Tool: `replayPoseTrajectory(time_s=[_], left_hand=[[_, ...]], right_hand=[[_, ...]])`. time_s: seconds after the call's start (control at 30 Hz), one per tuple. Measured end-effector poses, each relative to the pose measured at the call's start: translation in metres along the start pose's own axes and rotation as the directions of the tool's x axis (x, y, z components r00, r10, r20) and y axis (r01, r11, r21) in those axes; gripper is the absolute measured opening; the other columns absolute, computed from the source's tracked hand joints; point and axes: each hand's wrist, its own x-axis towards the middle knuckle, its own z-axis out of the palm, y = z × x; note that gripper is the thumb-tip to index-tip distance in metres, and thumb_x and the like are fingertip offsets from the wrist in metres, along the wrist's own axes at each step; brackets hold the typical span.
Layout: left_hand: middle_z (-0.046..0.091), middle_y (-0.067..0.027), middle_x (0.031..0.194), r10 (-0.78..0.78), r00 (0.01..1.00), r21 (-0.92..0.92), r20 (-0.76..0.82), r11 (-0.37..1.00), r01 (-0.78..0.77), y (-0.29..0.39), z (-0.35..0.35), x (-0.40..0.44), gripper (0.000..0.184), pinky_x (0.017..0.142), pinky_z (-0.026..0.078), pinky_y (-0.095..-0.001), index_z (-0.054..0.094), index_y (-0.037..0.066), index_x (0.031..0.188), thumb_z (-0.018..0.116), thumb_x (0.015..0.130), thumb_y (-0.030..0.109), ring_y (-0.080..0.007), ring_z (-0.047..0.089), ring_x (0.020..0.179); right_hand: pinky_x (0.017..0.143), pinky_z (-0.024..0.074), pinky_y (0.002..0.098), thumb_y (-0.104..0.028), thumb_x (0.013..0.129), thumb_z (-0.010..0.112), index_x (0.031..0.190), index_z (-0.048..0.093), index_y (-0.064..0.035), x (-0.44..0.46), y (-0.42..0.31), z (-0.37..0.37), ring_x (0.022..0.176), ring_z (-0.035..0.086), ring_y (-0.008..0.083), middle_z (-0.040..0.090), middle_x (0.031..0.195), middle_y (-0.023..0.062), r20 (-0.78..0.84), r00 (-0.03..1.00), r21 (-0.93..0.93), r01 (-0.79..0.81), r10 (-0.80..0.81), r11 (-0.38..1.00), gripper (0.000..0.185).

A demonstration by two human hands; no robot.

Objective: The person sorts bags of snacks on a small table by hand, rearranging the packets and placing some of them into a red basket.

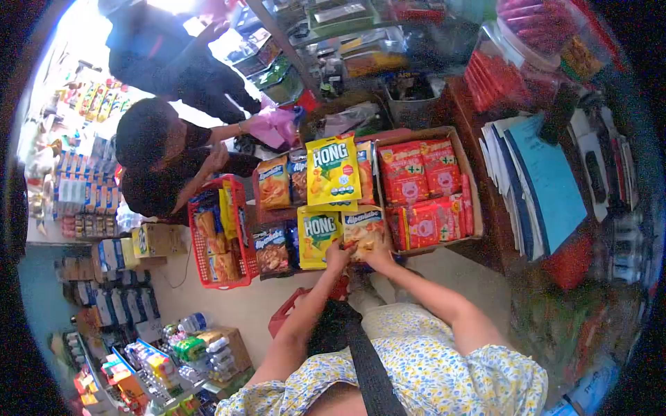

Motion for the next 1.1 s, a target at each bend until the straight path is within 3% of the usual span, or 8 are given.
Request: replayPoseTrajectory(time_s=[0.1, 0.27, 0.37, 0.5, 0.57, 0.73, 0.93, 1.1], left_hand=[[0.062, -0.0176, 0.089, -0.006, 1.0, 0.027, -0.012, 1.0, 0.006, -0.009, -0.003, -0.005, 0.05, 0.071, 0.047, -0.0348, 0.054, 0.003, 0.111, 0.07, 0.067, 0.022, -0.0278, 0.061, 0.079], [0.063, -0.0151, 0.088, -0.061, 0.996, 0.004, -0.062, 0.998, 0.061, -0.015, -0.024, -0.019, 0.046, 0.067, 0.048, -0.0322, 0.052, 0.002, 0.114, 0.066, 0.072, 0.014, -0.0227, 0.061, 0.074], [0.062, -0.0054, 0.085, -0.171, 0.977, -0.474, 0.126, 0.855, 0.21, -0.035, -0.042, -0.024, 0.037, 0.062, 0.045, -0.022, 0.055, -0.003, 0.11, 0.062, 0.077, 0.01, -0.0092, 0.055, 0.072], [0.06, -0.0055, 0.089, -0.206, 0.957, -0.689, 0.205, 0.664, 0.29, -0.036, -0.074, -0.052, 0.041, 0.06, 0.044, -0.0211, 0.05, -0.004, 0.116, 0.06, 0.078, 0.007, -0.0092, 0.055, 0.07], [0.057, -0.002, 0.08, -0.2, 0.949, -0.746, 0.244, 0.586, 0.315, -0.061, -0.08, -0.053, 0.038, 0.054, 0.043, -0.0197, 0.05, -0.003, 0.115, 0.057, 0.079, 0.005, -0.007, 0.052, 0.06], [0.06, -0.0042, 0.082, -0.284, 0.956, -0.79, 0.079, 0.567, 0.234, -0.07, -0.088, -0.053, 0.03, 0.054, 0.046, -0.0219, 0.052, 0.0, 0.111, 0.051, 0.081, 0.005, -0.0112, 0.057, 0.063], [0.065, -0.0071, 0.084, -0.387, 0.898, -0.269, -0.209, 0.906, 0.328, -0.08, -0.103, -0.018, 0.036, 0.063, 0.047, -0.0265, 0.058, 0.012, 0.11, 0.059, 0.075, 0.009, -0.0113, 0.06, 0.071], [0.057, -0.0178, 0.094, -0.088, 0.905, 0.194, -0.417, 0.964, 0.183, -0.084, -0.093, 0.022, 0.046, 0.075, 0.043, -0.0386, 0.05, 0.007, 0.115, 0.06, 0.07, 0.008, -0.0326, 0.055, 0.086]], right_hand=[[0.089, 0.0385, 0.0412, -0.021, 0.066, 0.064, 0.126, 0.026, -0.0003, 0.001, 0.002, 0.0, 0.106, 0.046, 0.0387, 0.044, 0.116, 0.0251, -0.05, 0.996, 0.007, 0.071, -0.071, 0.997, 0.074], [0.086, 0.0406, 0.0364, -0.012, 0.061, 0.06, 0.125, 0.032, -0.0075, 0.017, 0.017, 0.015, 0.103, 0.05, 0.031, 0.053, 0.109, 0.0174, 0.281, 0.952, 0.299, -0.207, 0.122, 0.931, 0.071], [0.087, 0.0404, 0.0335, -0.015, 0.059, 0.062, 0.124, 0.035, -0.0083, 0.018, 0.007, 0.021, 0.104, 0.051, 0.0285, 0.053, 0.112, 0.0156, 0.263, 0.94, 0.124, -0.257, 0.218, 0.958, 0.07], [0.083, 0.0439, 0.0326, -0.011, 0.068, 0.065, 0.114, 0.046, -0.0035, 0.014, 0.001, 0.045, 0.096, 0.055, 0.0235, 0.057, 0.105, 0.0134, 0.213, 0.959, 0.204, -0.23, 0.186, 0.952, 0.051], [0.075, 0.0482, 0.0309, -0.007, 0.075, 0.061, 0.112, 0.047, -0.0039, 0.015, -0.001, 0.041, 0.086, 0.059, 0.0188, 0.059, 0.099, 0.0092, 0.552, 0.833, 0.54, -0.382, 0.027, 0.75, 0.041], [0.073, 0.0501, 0.0314, -0.005, 0.079, 0.058, 0.111, 0.049, -0.002, 0.031, -0.007, 0.074, 0.083, 0.061, 0.0189, 0.06, 0.097, 0.0088, 0.764, 0.644, 0.462, -0.573, 0.024, 0.676, 0.034], [0.069, 0.0457, 0.0294, -0.007, 0.072, 0.063, 0.117, 0.043, -0.0011, 0.036, -0.054, 0.09, 0.078, 0.055, 0.0189, 0.056, 0.094, 0.0126, 0.517, 0.843, 0.215, -0.3, 0.152, 0.93, 0.05], [0.069, 0.0451, 0.0347, -0.009, 0.068, 0.057, 0.119, 0.042, -0.0032, 0.045, -0.025, 0.104, 0.079, 0.055, 0.0242, 0.056, 0.09, 0.0137, 0.33, 0.944, 0.312, -0.096, -0.014, 0.945, 0.054]])
